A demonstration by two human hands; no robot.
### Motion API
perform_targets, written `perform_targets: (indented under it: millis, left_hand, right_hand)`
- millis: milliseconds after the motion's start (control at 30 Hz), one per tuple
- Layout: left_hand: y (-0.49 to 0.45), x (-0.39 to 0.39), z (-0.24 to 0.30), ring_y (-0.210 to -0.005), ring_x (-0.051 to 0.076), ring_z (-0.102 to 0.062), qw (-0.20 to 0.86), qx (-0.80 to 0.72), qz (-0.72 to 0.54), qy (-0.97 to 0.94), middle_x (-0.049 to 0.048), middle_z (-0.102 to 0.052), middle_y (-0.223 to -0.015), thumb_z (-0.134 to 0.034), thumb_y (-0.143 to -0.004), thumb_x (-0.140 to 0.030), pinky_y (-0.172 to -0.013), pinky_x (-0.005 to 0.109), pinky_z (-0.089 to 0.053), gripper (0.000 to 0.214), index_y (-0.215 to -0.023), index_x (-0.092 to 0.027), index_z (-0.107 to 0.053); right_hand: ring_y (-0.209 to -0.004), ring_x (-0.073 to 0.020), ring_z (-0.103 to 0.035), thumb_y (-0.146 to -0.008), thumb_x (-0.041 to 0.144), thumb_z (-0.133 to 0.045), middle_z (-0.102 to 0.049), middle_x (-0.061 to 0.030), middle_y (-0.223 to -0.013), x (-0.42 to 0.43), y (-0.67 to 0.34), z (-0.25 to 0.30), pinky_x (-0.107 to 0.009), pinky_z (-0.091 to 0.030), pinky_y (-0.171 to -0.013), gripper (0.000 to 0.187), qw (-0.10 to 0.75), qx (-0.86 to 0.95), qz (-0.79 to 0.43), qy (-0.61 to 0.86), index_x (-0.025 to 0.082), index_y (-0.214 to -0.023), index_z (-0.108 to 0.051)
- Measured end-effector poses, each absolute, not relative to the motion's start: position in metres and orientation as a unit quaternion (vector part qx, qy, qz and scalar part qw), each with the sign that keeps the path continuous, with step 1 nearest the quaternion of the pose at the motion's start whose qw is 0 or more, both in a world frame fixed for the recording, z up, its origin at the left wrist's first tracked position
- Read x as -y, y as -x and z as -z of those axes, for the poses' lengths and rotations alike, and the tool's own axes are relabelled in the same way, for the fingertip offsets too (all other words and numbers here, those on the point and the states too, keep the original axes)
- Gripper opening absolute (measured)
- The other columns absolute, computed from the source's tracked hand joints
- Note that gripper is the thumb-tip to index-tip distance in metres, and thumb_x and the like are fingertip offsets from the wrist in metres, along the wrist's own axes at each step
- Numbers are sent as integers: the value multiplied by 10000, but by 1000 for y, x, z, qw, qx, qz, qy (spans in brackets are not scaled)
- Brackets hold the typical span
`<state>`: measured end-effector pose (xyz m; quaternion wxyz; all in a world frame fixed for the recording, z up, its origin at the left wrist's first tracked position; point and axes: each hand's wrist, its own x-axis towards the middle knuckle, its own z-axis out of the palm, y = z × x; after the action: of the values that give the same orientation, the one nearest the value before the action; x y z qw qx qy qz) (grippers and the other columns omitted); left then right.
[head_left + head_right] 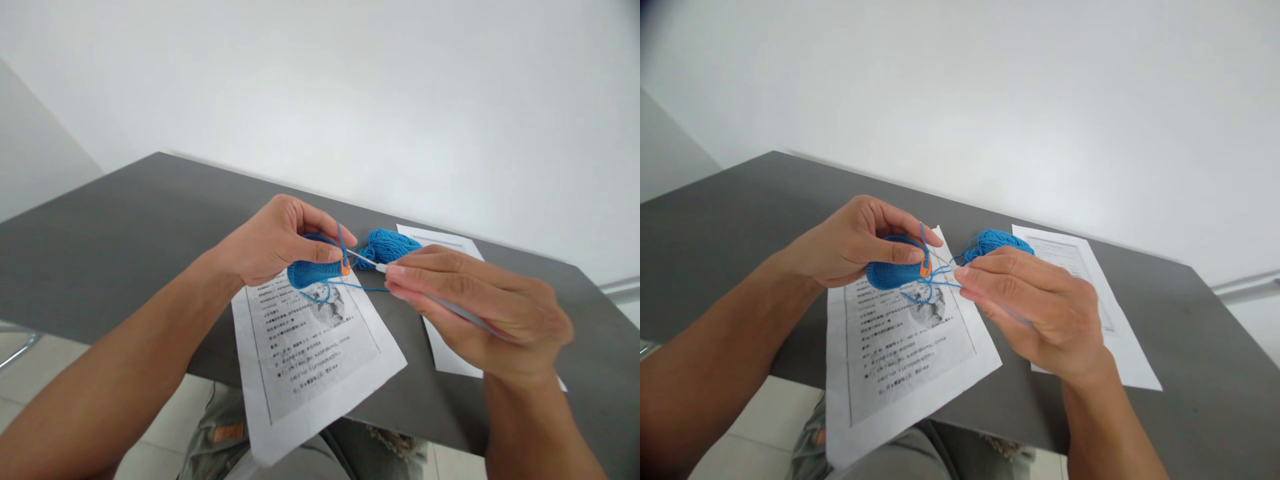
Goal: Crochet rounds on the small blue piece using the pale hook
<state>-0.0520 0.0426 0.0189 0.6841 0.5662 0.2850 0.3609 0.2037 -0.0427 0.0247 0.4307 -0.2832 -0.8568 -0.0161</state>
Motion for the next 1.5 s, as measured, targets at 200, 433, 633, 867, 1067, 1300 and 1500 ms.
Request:
perform_targets:
  millis: [200,433,633,867,1067,1300,1500]
  left_hand:
    - [53,-41,-21,-632,177,-782,679,-285,-341,-585,99,-860,-801,-939,-728,-133,-573,210,-621,128,-848,-168,-912]
    - [51,-39,-20,-655,179,-783,669,-268,-377,-582,100,-867,-837,-947,-733,-140,-597,230,-620,131,-856,-164,-909]
    - [36,-27,-12,-712,145,-768,612,-277,-473,-571,57,-871,-856,-983,-758,-195,-657,210,-606,170,-910,-189,-908]
    - [24,-15,-6,-742,137,-749,686,-261,-469,-491,21,-848,-832,-967,-756,-156,-710,223,-602,197,-935,-202,-899]
    - [21,-15,-5,-789,132,-733,731,-223,-463,-449,34,-840,-914,-927,-712,-66,-733,216,-590,184,-855,-176,-889]
    - [21,-14,-3,-817,165,-744,718,-232,-466,-463,49,-845,-932,-936,-712,-102,-758,263,-595,134,-803,-178,-876]
    - [23,-10,-4,-768,154,-740,673,-273,-497,-475,30,-859,-924,-950,-691,-87,-737,269,-599,327,-993,-208,-910]
  right_hand:
    - [-775,-237,-835,-866,44,-877,-879,-11,-953,41,-203,-20,-399,-730,-682,445,494,812,-71,303,324,-1212,-861]
    - [-546,-168,-773,-979,265,-828,-852,-23,-780,27,-198,-5,-234,-626,-413,78,599,634,-383,303,235,-1034,-874]
    - [-592,-115,-775,-958,331,-848,-854,11,-803,18,-167,9,-176,-649,-517,90,639,517,-494,283,245,-981,-854]
    - [-621,-116,-766,-973,273,-832,-850,5,-822,20,-162,13,-189,-634,-520,72,658,553,-430,276,241,-1034,-850]
    - [-626,-116,-764,-990,289,-814,-852,11,-847,19,-167,15,-192,-621,-501,78,655,562,-425,272,253,-1048,-851]
    - [-643,-125,-764,-949,319,-873,-848,2,-821,24,-159,13,-207,-644,-534,102,684,522,-425,281,246,-1020,-860]
    - [-611,-122,-754,-910,337,-912,-851,5,-811,25,-155,11,-208,-658,-537,126,690,514,-427,280,257,-998,-872]
